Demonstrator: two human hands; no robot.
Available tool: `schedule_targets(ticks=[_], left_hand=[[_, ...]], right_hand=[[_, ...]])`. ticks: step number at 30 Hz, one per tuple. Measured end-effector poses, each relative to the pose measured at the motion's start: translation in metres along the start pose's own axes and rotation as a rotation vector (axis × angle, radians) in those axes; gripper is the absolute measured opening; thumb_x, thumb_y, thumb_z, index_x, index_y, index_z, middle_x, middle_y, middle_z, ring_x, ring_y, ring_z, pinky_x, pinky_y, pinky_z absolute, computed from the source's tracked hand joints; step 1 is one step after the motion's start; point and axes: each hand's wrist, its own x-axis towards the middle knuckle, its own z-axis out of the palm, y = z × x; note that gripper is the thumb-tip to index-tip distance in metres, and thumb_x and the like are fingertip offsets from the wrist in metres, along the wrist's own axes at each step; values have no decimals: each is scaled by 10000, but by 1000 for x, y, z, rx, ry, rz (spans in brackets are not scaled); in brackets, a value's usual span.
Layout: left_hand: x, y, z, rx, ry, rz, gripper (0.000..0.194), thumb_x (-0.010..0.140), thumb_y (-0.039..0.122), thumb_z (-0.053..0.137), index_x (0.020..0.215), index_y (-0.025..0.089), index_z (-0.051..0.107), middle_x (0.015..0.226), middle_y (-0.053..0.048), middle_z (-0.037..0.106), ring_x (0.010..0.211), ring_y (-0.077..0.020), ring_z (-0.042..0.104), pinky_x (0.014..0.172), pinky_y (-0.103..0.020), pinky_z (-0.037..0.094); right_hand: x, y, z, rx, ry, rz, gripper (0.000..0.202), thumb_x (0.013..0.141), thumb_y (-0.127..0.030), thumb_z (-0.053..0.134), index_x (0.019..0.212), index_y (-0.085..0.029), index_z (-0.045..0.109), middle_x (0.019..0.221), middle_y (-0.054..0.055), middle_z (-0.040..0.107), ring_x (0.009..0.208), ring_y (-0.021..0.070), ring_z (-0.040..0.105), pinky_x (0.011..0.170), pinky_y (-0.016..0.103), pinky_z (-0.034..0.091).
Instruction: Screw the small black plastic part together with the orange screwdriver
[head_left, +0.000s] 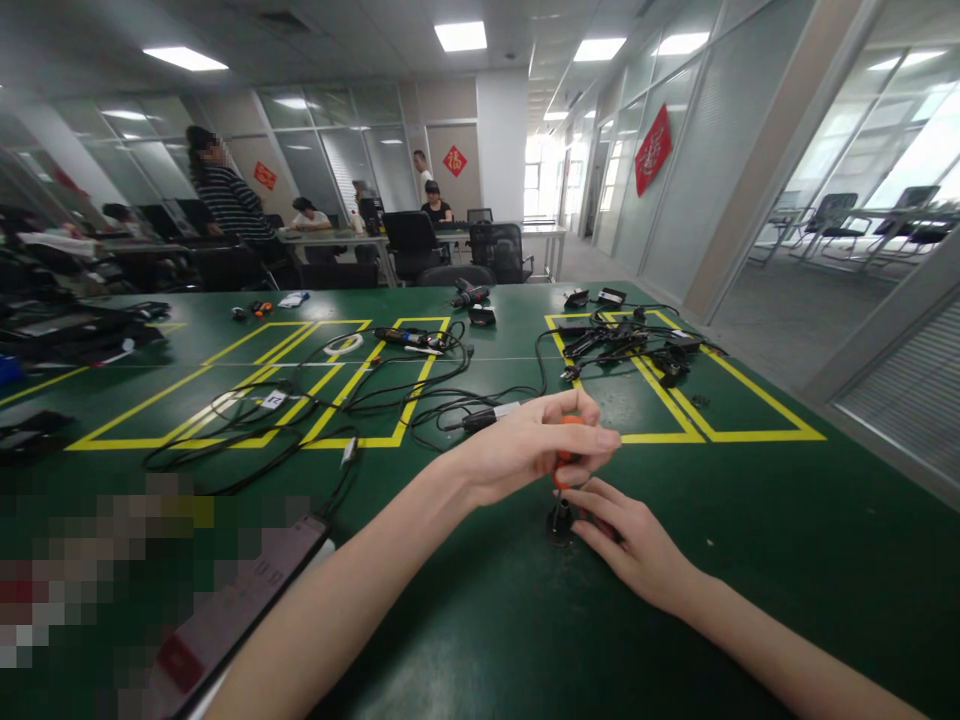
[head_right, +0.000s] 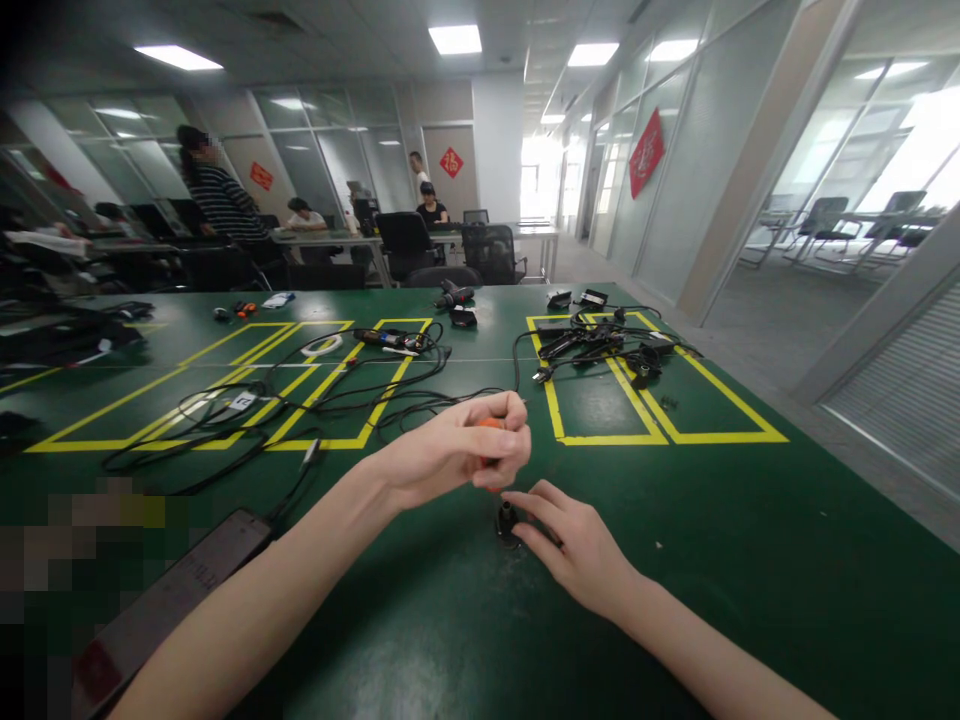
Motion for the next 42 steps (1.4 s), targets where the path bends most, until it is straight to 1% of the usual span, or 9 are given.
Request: schedule_targets(ticks=[5, 10, 16, 21, 27, 30, 34, 37, 42], left_hand=[[2, 2, -3, -48, -23, 26, 324, 858, 411, 541, 886, 108, 650, 709, -37, 540, 658, -140, 476, 648, -268, 400], [2, 1, -5, -18, 27, 32, 177, 796, 286, 696, 786, 129, 615, 925, -76, 625, 872, -174, 604, 799, -281, 460], [0, 1, -2, -42, 11, 42, 210, 818, 275, 703, 867, 179, 523, 750, 10, 589, 522, -77, 457, 548, -227, 328], [1, 3, -5, -74, -78, 50, 364, 896, 413, 511, 918, 84, 665, 768, -73, 605, 679, -138, 502, 659, -264, 406], [3, -1, -3, -66, -10, 51, 233, 805, 291, 736, 776, 133, 568, 886, -68, 646, 850, -165, 636, 815, -291, 473], [3, -1, 0, -52, 43, 62, 374, 739, 284, 804, 751, 167, 449, 860, -43, 647, 734, -143, 649, 719, -271, 468], [0, 1, 1, 19, 62, 55, 284, 793, 330, 746, 882, 180, 522, 627, 55, 510, 499, -62, 406, 515, -203, 286], [-1, 3, 0, 16, -22, 53, 309, 871, 433, 588, 925, 132, 634, 639, 3, 508, 600, -113, 449, 558, -233, 328], [1, 2, -1, -25, -48, 14, 381, 906, 388, 505, 681, 116, 647, 729, -63, 587, 699, -141, 517, 687, -267, 423]], right_hand=[[2, -1, 7, 23, 6, 63, 225, 996, -331, 515, 1127, -199, 642, 864, 40, 609, 663, 156, 584, 633, 285, 479], [1, 1, 8, 62, -31, 92, 212, 985, -314, 543, 1139, -187, 614, 869, 32, 614, 632, 140, 546, 611, 272, 443], [-1, 3, 9, 82, -76, 116, 250, 978, -316, 550, 1194, -194, 581, 844, 20, 609, 620, 140, 532, 592, 267, 427], [-2, 4, 9, 104, -94, 145, 281, 973, -314, 557, 1219, -180, 575, 816, 10, 608, 600, 132, 512, 584, 262, 421], [0, 1, 7, 106, -140, 181, 297, 971, -312, 557, 1233, -173, 569, 739, -21, 587, 577, 126, 510, 586, 252, 403], [1, -1, 6, 101, -165, 185, 295, 973, -303, 546, 1240, -178, 553, 740, -22, 591, 582, 129, 525, 593, 252, 399], [0, -2, 6, 97, -179, 181, 298, 977, -299, 532, 1254, -190, 530, 748, -24, 590, 586, 132, 528, 595, 252, 393], [-1, -2, 6, 93, -179, 185, 289, 976, -303, 534, 1244, -195, 527, 742, -28, 587, 582, 131, 531, 588, 252, 384], [0, -3, 5, 84, -181, 181, 285, 974, -296, 537, 1239, -190, 528, 729, -32, 581, 574, 127, 519, 581, 253, 373]])
